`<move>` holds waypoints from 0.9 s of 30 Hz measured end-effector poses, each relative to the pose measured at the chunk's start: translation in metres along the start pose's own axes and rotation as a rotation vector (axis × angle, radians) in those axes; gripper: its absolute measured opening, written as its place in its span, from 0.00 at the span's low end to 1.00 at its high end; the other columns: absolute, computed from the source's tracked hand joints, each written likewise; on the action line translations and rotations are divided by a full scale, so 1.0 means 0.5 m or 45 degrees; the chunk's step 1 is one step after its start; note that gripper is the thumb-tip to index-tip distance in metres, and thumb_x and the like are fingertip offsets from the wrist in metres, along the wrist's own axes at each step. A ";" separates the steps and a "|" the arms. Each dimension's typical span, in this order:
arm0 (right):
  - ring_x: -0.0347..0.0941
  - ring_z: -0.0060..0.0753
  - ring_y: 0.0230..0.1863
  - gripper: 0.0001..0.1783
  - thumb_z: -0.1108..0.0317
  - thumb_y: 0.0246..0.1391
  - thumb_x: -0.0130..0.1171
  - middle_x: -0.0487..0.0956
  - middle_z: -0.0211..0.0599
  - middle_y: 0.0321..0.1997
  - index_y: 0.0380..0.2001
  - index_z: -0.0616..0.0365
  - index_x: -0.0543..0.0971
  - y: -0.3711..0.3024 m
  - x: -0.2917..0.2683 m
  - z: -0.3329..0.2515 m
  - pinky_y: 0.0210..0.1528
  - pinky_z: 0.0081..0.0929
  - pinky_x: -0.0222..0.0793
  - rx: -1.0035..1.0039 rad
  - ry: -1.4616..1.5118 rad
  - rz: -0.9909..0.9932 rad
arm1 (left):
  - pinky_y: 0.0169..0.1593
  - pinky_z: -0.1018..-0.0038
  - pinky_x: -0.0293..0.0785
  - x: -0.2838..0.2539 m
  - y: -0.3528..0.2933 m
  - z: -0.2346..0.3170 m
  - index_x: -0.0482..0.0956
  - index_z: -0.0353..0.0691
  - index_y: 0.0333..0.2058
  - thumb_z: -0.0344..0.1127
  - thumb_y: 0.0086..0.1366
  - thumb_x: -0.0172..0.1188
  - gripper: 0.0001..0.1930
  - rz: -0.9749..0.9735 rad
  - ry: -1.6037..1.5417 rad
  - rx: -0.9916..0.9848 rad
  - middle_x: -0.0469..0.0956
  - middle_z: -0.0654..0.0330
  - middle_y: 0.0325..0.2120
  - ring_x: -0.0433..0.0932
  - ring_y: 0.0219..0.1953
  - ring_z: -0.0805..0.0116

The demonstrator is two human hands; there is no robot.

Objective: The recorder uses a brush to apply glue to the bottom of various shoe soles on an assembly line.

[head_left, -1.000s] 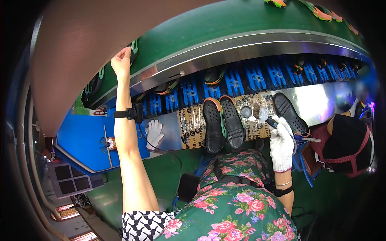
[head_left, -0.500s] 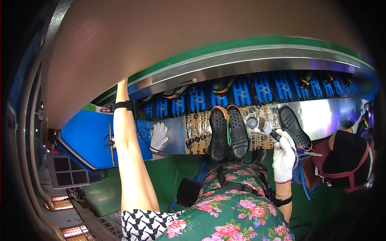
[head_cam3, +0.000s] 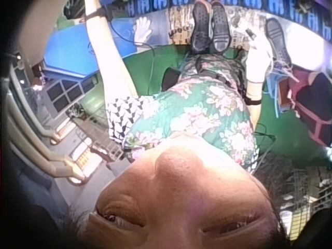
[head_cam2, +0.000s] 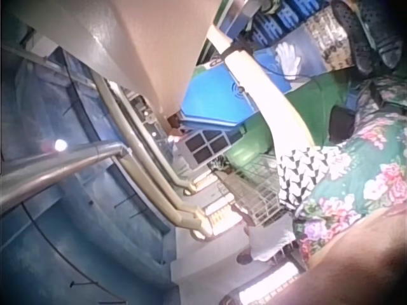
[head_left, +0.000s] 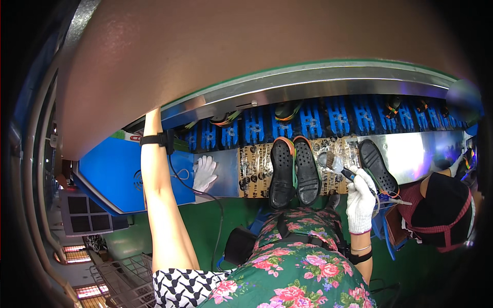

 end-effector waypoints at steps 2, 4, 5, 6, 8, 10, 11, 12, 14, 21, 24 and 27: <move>0.82 0.28 0.42 0.15 0.81 0.61 0.60 0.83 0.50 0.52 0.51 0.72 0.81 -0.002 0.004 -0.004 0.41 0.17 0.83 -0.001 -0.002 -0.019 | 0.64 0.45 0.57 -0.035 -0.035 -0.025 0.91 0.52 0.43 0.25 0.59 0.55 0.19 0.318 -0.162 0.071 0.82 0.62 0.53 0.71 0.65 0.56; 0.82 0.28 0.42 0.15 0.81 0.61 0.60 0.83 0.50 0.52 0.51 0.72 0.81 -0.010 -0.001 -0.007 0.41 0.17 0.83 -0.008 -0.002 -0.003 | 0.64 0.46 0.57 -0.063 -0.086 0.020 0.91 0.51 0.44 0.25 0.60 0.55 0.20 0.457 -0.156 0.066 0.82 0.62 0.53 0.71 0.65 0.55; 0.82 0.28 0.42 0.15 0.81 0.61 0.60 0.83 0.50 0.52 0.51 0.72 0.81 -0.016 -0.006 -0.009 0.41 0.17 0.83 -0.013 0.002 0.012 | 0.64 0.46 0.57 -0.094 -0.125 0.061 0.90 0.51 0.45 0.24 0.60 0.54 0.20 0.597 -0.147 0.061 0.82 0.61 0.52 0.71 0.64 0.54; 0.82 0.28 0.42 0.15 0.81 0.61 0.60 0.83 0.50 0.52 0.51 0.72 0.81 -0.019 -0.010 -0.010 0.41 0.17 0.83 -0.017 0.007 0.016 | 0.66 0.47 0.56 -0.106 -0.164 0.123 0.89 0.51 0.47 0.25 0.61 0.55 0.20 0.485 -0.158 0.125 0.81 0.62 0.50 0.70 0.63 0.55; 0.82 0.30 0.45 0.15 0.79 0.61 0.61 0.83 0.50 0.53 0.51 0.71 0.81 -0.015 -0.006 -0.007 0.42 0.19 0.81 0.026 -0.046 0.015 | 0.67 0.47 0.54 -0.041 -0.166 0.214 0.86 0.48 0.53 0.36 0.67 0.60 0.17 0.521 -0.257 0.280 0.76 0.60 0.57 0.65 0.65 0.54; 0.81 0.30 0.46 0.15 0.77 0.62 0.61 0.83 0.49 0.53 0.51 0.70 0.81 -0.010 0.009 -0.011 0.43 0.20 0.80 0.029 -0.032 -0.048 | 0.68 0.46 0.53 -0.042 -0.215 0.295 0.83 0.44 0.58 0.48 0.71 0.60 0.22 0.391 -0.114 0.253 0.69 0.58 0.63 0.62 0.67 0.53; 0.81 0.31 0.47 0.15 0.76 0.62 0.61 0.83 0.48 0.53 0.52 0.69 0.81 -0.012 0.025 -0.014 0.43 0.21 0.78 0.040 -0.023 -0.125 | 0.68 0.45 0.53 -0.034 -0.239 0.306 0.83 0.44 0.58 0.51 0.72 0.60 0.23 0.433 -0.113 0.372 0.71 0.58 0.62 0.62 0.67 0.53; 0.80 0.30 0.48 0.16 0.74 0.63 0.60 0.83 0.47 0.54 0.52 0.69 0.81 -0.018 0.042 -0.022 0.43 0.21 0.76 0.041 -0.031 -0.128 | 0.68 0.45 0.53 -0.027 -0.252 0.311 0.82 0.41 0.57 0.53 0.72 0.58 0.25 0.361 -0.146 0.311 0.70 0.56 0.63 0.61 0.68 0.52; 0.80 0.30 0.48 0.17 0.73 0.64 0.60 0.83 0.46 0.54 0.53 0.69 0.80 -0.021 0.061 -0.031 0.43 0.21 0.75 0.071 0.038 -0.132 | 0.68 0.46 0.52 -0.052 -0.276 0.339 0.83 0.39 0.56 0.55 0.73 0.57 0.26 0.325 -0.173 0.282 0.70 0.53 0.62 0.61 0.68 0.51; 0.80 0.30 0.49 0.18 0.73 0.66 0.58 0.82 0.50 0.55 0.57 0.70 0.77 -0.039 0.096 -0.064 0.41 0.19 0.76 0.145 0.433 -0.174 | 0.66 0.59 0.61 -0.140 -0.395 0.507 0.88 0.39 0.45 0.38 0.69 0.65 0.11 0.302 -1.123 0.648 0.77 0.55 0.51 0.70 0.61 0.57; 0.80 0.29 0.46 0.18 0.73 0.66 0.58 0.82 0.51 0.56 0.57 0.70 0.77 -0.063 0.117 -0.090 0.43 0.19 0.77 0.086 0.426 -0.178 | 0.58 0.68 0.71 -0.125 -0.503 0.617 0.81 0.35 0.32 0.26 0.64 0.67 0.04 -0.074 -1.755 0.598 0.78 0.57 0.44 0.77 0.53 0.63; 0.81 0.27 0.41 0.17 0.73 0.65 0.58 0.83 0.50 0.55 0.55 0.70 0.79 -0.099 0.140 -0.121 0.43 0.19 0.77 -0.023 0.241 -0.110 | 0.53 0.68 0.73 -0.065 -0.630 0.724 0.80 0.34 0.31 0.29 0.68 0.62 0.06 -0.722 -2.106 0.510 0.81 0.57 0.37 0.81 0.45 0.65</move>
Point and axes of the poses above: each hand's wrist, its own y-axis towards the middle knuckle, its own x-axis out of the palm, z = x × y, the point moved 7 cm from there along y, towards the middle knuckle
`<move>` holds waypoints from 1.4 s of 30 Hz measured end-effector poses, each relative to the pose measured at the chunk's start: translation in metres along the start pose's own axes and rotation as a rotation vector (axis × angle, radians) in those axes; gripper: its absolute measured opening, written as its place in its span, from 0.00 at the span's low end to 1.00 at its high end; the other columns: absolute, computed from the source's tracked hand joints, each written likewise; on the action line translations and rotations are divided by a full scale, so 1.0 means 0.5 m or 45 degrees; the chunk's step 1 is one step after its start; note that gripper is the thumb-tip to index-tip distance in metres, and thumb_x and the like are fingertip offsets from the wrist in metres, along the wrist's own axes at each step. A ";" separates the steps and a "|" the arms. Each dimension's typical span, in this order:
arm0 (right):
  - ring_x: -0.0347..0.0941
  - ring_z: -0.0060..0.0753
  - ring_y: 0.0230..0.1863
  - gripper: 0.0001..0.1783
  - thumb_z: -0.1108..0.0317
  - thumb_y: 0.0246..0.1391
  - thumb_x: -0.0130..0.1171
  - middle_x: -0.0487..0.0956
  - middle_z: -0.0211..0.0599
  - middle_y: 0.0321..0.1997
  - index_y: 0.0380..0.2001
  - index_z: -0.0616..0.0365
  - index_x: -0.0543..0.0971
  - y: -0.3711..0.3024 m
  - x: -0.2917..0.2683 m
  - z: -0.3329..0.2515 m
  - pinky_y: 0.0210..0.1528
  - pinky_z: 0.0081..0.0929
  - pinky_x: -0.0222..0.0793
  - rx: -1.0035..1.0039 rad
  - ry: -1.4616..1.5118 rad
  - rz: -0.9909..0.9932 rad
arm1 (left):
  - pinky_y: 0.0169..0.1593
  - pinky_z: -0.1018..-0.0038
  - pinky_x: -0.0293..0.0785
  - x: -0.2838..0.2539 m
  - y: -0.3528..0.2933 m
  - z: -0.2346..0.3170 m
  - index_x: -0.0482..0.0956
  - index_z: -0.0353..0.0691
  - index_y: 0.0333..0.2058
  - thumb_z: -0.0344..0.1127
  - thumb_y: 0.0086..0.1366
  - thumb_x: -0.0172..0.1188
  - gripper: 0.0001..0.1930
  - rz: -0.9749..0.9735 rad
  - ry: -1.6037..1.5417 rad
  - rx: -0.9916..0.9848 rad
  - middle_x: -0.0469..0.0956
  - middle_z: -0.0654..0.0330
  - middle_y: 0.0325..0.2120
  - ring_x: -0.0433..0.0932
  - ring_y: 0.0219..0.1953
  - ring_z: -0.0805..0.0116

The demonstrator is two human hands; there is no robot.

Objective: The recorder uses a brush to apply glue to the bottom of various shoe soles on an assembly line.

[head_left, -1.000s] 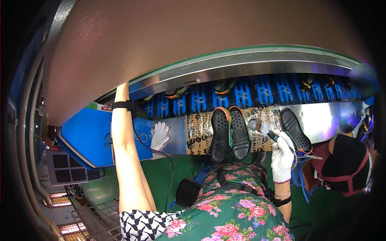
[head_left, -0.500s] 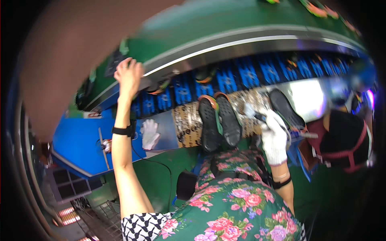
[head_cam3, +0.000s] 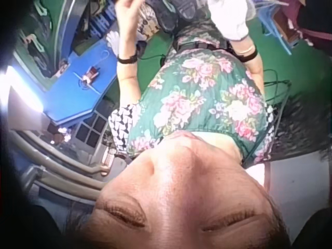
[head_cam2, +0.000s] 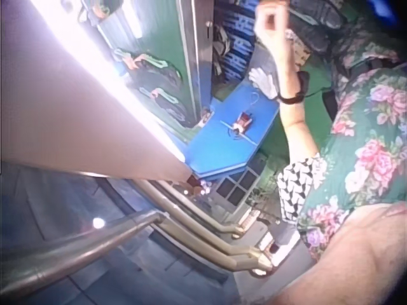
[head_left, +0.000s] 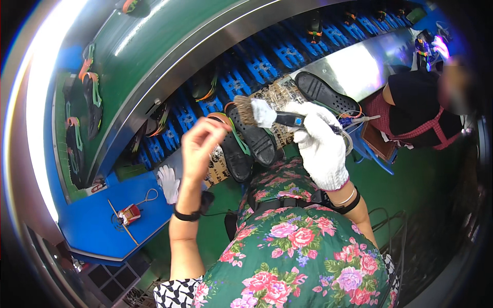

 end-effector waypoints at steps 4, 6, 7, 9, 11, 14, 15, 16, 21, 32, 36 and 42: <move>0.83 0.31 0.40 0.12 0.74 0.63 0.58 0.83 0.55 0.53 0.47 0.69 0.80 -0.026 0.026 -0.038 0.40 0.24 0.79 -0.256 -0.490 -0.083 | 0.51 0.69 0.74 0.129 -0.069 -0.069 0.79 0.35 0.30 0.33 0.70 0.64 0.10 -0.186 -0.689 -0.396 0.80 0.58 0.31 0.82 0.43 0.64; 0.83 0.33 0.38 0.08 0.77 0.59 0.58 0.85 0.53 0.48 0.41 0.65 0.82 -0.064 0.093 -0.087 0.38 0.24 0.77 -1.070 -1.272 -0.490 | 0.51 0.68 0.74 0.164 -0.088 -0.058 0.80 0.34 0.30 0.34 0.70 0.64 0.11 -0.199 -0.797 -0.471 0.79 0.58 0.31 0.81 0.42 0.63; 0.83 0.47 0.46 0.13 0.78 0.53 0.69 0.85 0.51 0.50 0.44 0.60 0.85 -0.056 0.059 -0.040 0.50 0.37 0.78 -0.525 -1.425 -0.652 | 0.50 0.69 0.74 0.179 -0.097 -0.050 0.80 0.34 0.31 0.34 0.70 0.65 0.10 -0.164 -0.883 -0.506 0.79 0.58 0.31 0.81 0.41 0.65; 0.82 0.49 0.51 0.16 0.72 0.58 0.66 0.84 0.49 0.54 0.50 0.58 0.84 -0.103 0.121 -0.048 0.52 0.42 0.78 -0.863 -1.670 -0.977 | 0.45 0.72 0.76 0.197 -0.114 -0.051 0.81 0.33 0.34 0.34 0.69 0.67 0.09 -0.049 -0.950 -0.651 0.80 0.58 0.32 0.81 0.38 0.69; 0.80 0.51 0.58 0.20 0.70 0.59 0.62 0.82 0.48 0.58 0.55 0.58 0.83 -0.116 0.129 -0.044 0.59 0.46 0.77 -0.703 -1.291 -1.021 | 0.42 0.74 0.78 0.211 -0.118 -0.036 0.82 0.33 0.37 0.33 0.65 0.69 0.09 -0.032 -1.042 -0.611 0.80 0.57 0.36 0.80 0.37 0.71; 0.79 0.54 0.59 0.25 0.71 0.46 0.65 0.82 0.49 0.58 0.51 0.65 0.83 -0.130 0.122 -0.020 0.58 0.45 0.80 -0.750 -1.341 -1.203 | 0.43 0.74 0.78 0.207 -0.123 -0.055 0.82 0.33 0.37 0.33 0.63 0.69 0.09 -0.143 -1.095 -0.523 0.80 0.56 0.40 0.81 0.38 0.69; 0.79 0.54 0.59 0.25 0.71 0.46 0.65 0.82 0.49 0.58 0.51 0.65 0.83 -0.128 0.124 -0.022 0.58 0.45 0.80 -0.751 -1.335 -1.201 | 0.43 0.75 0.77 0.208 -0.117 -0.045 0.82 0.33 0.37 0.33 0.64 0.68 0.09 -0.141 -1.154 -0.476 0.79 0.56 0.40 0.80 0.38 0.69; 0.80 0.54 0.59 0.25 0.71 0.45 0.65 0.82 0.49 0.57 0.49 0.65 0.84 -0.138 0.134 -0.029 0.56 0.44 0.81 -1.039 -1.528 -1.219 | 0.44 0.75 0.77 0.206 -0.113 -0.034 0.82 0.33 0.37 0.34 0.64 0.68 0.10 -0.139 -1.213 -0.428 0.79 0.56 0.40 0.80 0.38 0.69; 0.81 0.52 0.56 0.21 0.72 0.42 0.67 0.83 0.49 0.56 0.44 0.65 0.85 -0.149 0.153 -0.054 0.52 0.42 0.83 -1.375 -1.645 -1.204 | 0.45 0.69 0.75 0.170 -0.131 0.000 0.77 0.37 0.37 0.37 0.71 0.60 0.08 0.009 -0.959 -0.561 0.77 0.57 0.35 0.76 0.37 0.65; 0.83 0.48 0.50 0.20 0.71 0.41 0.68 0.85 0.48 0.52 0.42 0.67 0.86 -0.147 0.147 -0.040 0.45 0.36 0.84 -1.375 -1.742 -1.151 | 0.45 0.65 0.75 0.118 -0.048 0.286 0.89 0.41 0.36 0.21 0.45 0.76 0.16 -0.037 1.085 0.935 0.80 0.61 0.32 0.78 0.42 0.58; 0.83 0.49 0.50 0.20 0.71 0.41 0.68 0.84 0.49 0.51 0.40 0.67 0.86 -0.148 0.152 -0.046 0.45 0.37 0.84 -1.357 -1.775 -1.144 | 0.54 0.63 0.69 0.162 -0.031 0.301 0.89 0.46 0.42 0.26 0.42 0.74 0.23 -0.353 1.413 1.054 0.77 0.66 0.39 0.75 0.47 0.62; 0.81 0.44 0.53 0.15 0.71 0.41 0.69 0.85 0.40 0.53 0.37 0.60 0.88 -0.147 0.142 -0.069 0.42 0.33 0.84 -1.355 -1.796 -1.096 | 0.61 0.53 0.61 0.178 -0.028 0.271 0.89 0.55 0.47 0.33 0.38 0.75 0.30 -0.629 1.591 0.894 0.70 0.67 0.42 0.70 0.48 0.63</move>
Point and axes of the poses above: each hand's wrist, its own y-axis towards the middle knuckle, its own x-axis out of the palm, z = x × y, the point moved 7 cm from there along y, towards the middle knuckle
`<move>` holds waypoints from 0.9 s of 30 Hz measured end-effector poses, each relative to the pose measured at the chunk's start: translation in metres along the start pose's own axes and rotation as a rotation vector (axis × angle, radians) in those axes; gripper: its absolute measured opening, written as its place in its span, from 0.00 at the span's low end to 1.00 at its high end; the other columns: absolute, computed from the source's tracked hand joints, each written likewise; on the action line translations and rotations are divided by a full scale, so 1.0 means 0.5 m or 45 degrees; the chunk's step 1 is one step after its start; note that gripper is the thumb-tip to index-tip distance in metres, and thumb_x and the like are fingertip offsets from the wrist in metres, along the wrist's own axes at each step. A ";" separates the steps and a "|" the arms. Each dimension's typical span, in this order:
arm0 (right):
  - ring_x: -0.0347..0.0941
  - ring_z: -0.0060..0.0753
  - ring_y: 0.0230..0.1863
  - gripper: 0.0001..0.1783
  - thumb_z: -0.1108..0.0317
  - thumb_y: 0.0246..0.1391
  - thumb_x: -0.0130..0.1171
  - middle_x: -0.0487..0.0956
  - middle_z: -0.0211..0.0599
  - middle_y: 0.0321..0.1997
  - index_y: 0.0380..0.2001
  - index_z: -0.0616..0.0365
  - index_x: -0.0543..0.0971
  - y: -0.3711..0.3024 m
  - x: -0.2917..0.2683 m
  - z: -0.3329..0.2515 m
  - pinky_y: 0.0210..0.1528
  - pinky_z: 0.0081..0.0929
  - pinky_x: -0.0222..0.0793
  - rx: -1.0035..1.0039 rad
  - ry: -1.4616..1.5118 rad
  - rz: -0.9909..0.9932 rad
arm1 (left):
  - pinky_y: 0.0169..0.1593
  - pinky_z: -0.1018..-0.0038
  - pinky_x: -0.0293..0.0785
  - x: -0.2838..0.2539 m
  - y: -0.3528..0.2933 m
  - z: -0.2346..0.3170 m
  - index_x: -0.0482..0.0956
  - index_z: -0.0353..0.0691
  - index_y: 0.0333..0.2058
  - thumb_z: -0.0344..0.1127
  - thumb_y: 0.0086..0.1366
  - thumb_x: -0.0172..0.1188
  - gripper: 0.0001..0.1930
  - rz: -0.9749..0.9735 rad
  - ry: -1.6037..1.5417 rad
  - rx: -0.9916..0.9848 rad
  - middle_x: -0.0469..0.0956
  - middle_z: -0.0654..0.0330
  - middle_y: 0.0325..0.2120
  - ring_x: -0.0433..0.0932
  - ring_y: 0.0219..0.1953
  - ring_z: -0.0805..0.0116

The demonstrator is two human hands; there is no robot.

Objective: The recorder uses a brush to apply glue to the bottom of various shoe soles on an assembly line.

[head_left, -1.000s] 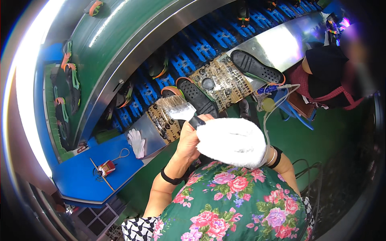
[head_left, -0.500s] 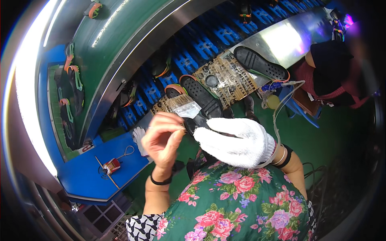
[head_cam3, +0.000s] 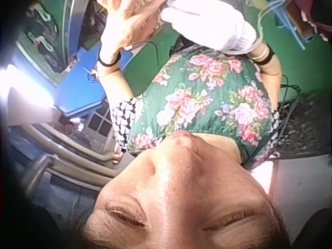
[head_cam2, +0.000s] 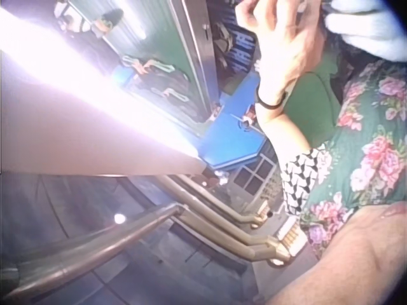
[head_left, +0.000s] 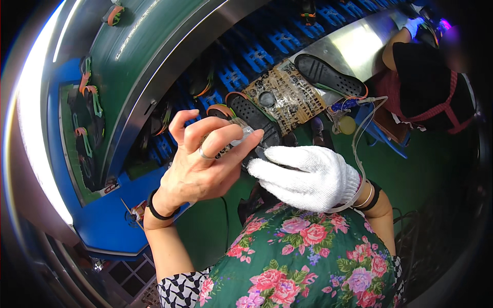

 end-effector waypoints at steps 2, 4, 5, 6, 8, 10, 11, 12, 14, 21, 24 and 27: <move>0.80 0.44 0.55 0.16 0.72 0.40 0.68 0.84 0.40 0.54 0.37 0.60 0.87 -0.002 -0.004 0.003 0.42 0.33 0.83 -0.009 0.016 -0.006 | 0.61 0.52 0.61 0.004 -0.001 -0.001 0.90 0.59 0.45 0.31 0.35 0.75 0.31 0.158 0.156 0.074 0.68 0.70 0.40 0.70 0.46 0.66; 0.80 0.44 0.55 0.17 0.71 0.40 0.68 0.84 0.40 0.55 0.38 0.60 0.87 -0.005 -0.004 0.003 0.42 0.33 0.83 -0.002 0.022 -0.003 | 0.61 0.52 0.59 0.014 -0.007 -0.011 0.90 0.57 0.45 0.33 0.38 0.74 0.29 0.175 0.160 0.138 0.69 0.73 0.42 0.70 0.48 0.68; 0.80 0.44 0.55 0.17 0.71 0.39 0.68 0.84 0.40 0.55 0.38 0.60 0.87 -0.007 -0.004 0.004 0.42 0.33 0.83 0.000 0.032 -0.002 | 0.61 0.52 0.58 0.015 -0.008 -0.010 0.90 0.54 0.45 0.34 0.40 0.72 0.27 0.192 0.166 0.196 0.71 0.75 0.43 0.70 0.49 0.70; 0.80 0.44 0.55 0.17 0.71 0.39 0.68 0.84 0.40 0.55 0.38 0.60 0.87 -0.006 -0.006 0.005 0.42 0.33 0.83 0.002 0.032 -0.002 | 0.61 0.52 0.58 0.017 -0.006 -0.011 0.90 0.54 0.45 0.34 0.40 0.72 0.27 0.191 0.165 0.197 0.71 0.75 0.43 0.70 0.49 0.70; 0.80 0.44 0.55 0.18 0.70 0.39 0.68 0.84 0.41 0.55 0.39 0.61 0.87 -0.003 -0.010 0.006 0.41 0.33 0.84 -0.013 0.035 -0.015 | 0.61 0.51 0.58 0.012 -0.005 -0.008 0.91 0.54 0.41 0.34 0.39 0.73 0.24 0.270 0.178 0.233 0.71 0.77 0.39 0.70 0.47 0.71; 0.81 0.46 0.53 0.18 0.71 0.37 0.67 0.84 0.46 0.53 0.36 0.64 0.86 -0.004 -0.011 0.009 0.41 0.32 0.84 -0.052 0.057 0.012 | 0.61 0.50 0.58 0.014 -0.001 -0.014 0.91 0.54 0.40 0.34 0.39 0.73 0.23 0.269 0.094 0.208 0.71 0.77 0.38 0.70 0.47 0.72; 0.82 0.47 0.50 0.18 0.71 0.35 0.66 0.83 0.51 0.51 0.34 0.67 0.86 -0.005 -0.013 0.007 0.41 0.32 0.84 -0.094 0.079 0.041 | 0.61 0.50 0.58 0.014 0.000 -0.019 0.91 0.54 0.40 0.35 0.38 0.74 0.23 0.268 0.014 0.182 0.71 0.77 0.36 0.71 0.46 0.72; 0.82 0.47 0.50 0.18 0.71 0.35 0.66 0.83 0.51 0.51 0.34 0.67 0.86 -0.005 -0.013 0.006 0.41 0.32 0.84 -0.094 0.081 0.040 | 0.61 0.50 0.58 0.012 0.001 -0.021 0.91 0.54 0.40 0.35 0.38 0.74 0.23 0.268 0.015 0.180 0.71 0.77 0.36 0.71 0.46 0.72; 0.81 0.46 0.51 0.18 0.70 0.36 0.66 0.82 0.51 0.52 0.35 0.67 0.85 -0.007 -0.009 0.004 0.40 0.32 0.84 -0.097 0.063 0.006 | 0.61 0.49 0.58 0.012 0.003 -0.022 0.91 0.54 0.39 0.35 0.38 0.75 0.23 0.228 0.021 0.225 0.71 0.78 0.36 0.71 0.45 0.72; 0.81 0.45 0.51 0.18 0.70 0.38 0.66 0.82 0.50 0.53 0.37 0.66 0.86 -0.007 -0.008 0.003 0.38 0.29 0.83 -0.076 0.091 0.006 | 0.61 0.48 0.59 0.001 0.007 -0.029 0.91 0.54 0.35 0.36 0.39 0.78 0.18 0.239 -0.025 0.241 0.72 0.79 0.35 0.71 0.44 0.72; 0.81 0.43 0.50 0.18 0.70 0.40 0.67 0.83 0.49 0.53 0.37 0.66 0.86 0.000 -0.011 0.007 0.37 0.28 0.82 -0.040 0.124 -0.020 | 0.61 0.48 0.59 -0.004 0.009 -0.037 0.90 0.54 0.33 0.36 0.41 0.80 0.16 0.238 -0.073 0.219 0.72 0.78 0.34 0.71 0.44 0.72; 0.82 0.43 0.49 0.18 0.70 0.40 0.67 0.82 0.49 0.53 0.38 0.67 0.86 0.006 -0.012 0.010 0.36 0.28 0.82 -0.052 0.107 -0.007 | 0.60 0.47 0.60 -0.004 0.007 -0.040 0.89 0.54 0.31 0.37 0.41 0.80 0.15 0.276 -0.034 0.243 0.72 0.78 0.33 0.71 0.43 0.72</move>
Point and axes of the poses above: each hand's wrist, its own y-axis towards the middle knuckle, its own x-axis out of the palm, z = x × y, the point moved 7 cm from there along y, towards the middle knuckle
